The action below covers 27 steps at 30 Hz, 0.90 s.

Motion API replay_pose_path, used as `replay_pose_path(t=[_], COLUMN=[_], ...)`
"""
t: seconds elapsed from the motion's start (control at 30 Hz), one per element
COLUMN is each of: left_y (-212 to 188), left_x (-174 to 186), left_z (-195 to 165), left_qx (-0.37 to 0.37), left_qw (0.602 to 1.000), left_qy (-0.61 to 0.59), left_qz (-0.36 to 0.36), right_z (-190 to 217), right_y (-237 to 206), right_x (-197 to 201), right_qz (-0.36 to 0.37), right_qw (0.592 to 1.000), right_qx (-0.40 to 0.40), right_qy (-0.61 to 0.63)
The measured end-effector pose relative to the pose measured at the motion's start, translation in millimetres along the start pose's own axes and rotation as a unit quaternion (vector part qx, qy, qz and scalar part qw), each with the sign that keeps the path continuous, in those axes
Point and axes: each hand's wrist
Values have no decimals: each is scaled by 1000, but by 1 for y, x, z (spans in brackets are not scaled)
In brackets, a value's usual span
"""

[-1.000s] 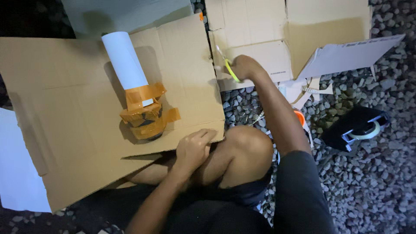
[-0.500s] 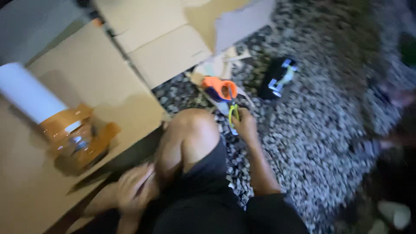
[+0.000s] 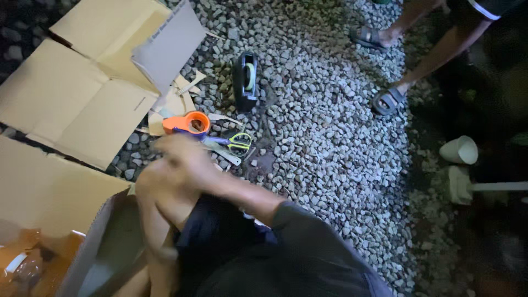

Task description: The person sits on the ground and assembles a cardboard structure by taping a white cylindrical object to a cardboard base. They repeatedly apply orange tape to secure the cylinder, then use scissors to cut a cardboard flap and fold it around the cylinder to reinforce the assembly.

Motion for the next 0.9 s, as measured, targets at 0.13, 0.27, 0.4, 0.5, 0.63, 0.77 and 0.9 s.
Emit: replay_pose_path(t=[0.13,0.27,0.4,0.5,0.63,0.77,0.9], left_y=[-58,-152,-201,-199,-188,-176,-180], left_x=[93,280,394,425,444,451,456], left_z=[21,66,104,115,119,124,121], left_qx=[82,153,203,229,186,255,310], left_qw=[981,841,741,723,746,708,706], left_qy=[-20,-51,-277,-452,-514,-467,-394], left_qz=[-173,-516,-576,-470,-381,-464,-501], right_z=[75,100,109,123,134,130,128], right_y=[-9,-32,-47,-56,-48,-37,-39], right_x=[-61,-143,-192,-209,-226,-235,-238], right_qz=[248,338,325,293,274,293,274], right_qw=[959,920,913,915,904,906,918], right_qx=[104,178,246,269,305,286,278], right_qy=[92,84,-13,-63,-123,-106,-77])
Point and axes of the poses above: each hand's wrist, its own y-axis towards the middle knuckle, its own x-axis out of the back of the hand, z = x × y, and after that the axes turned 3 degrees about -x, right-handed
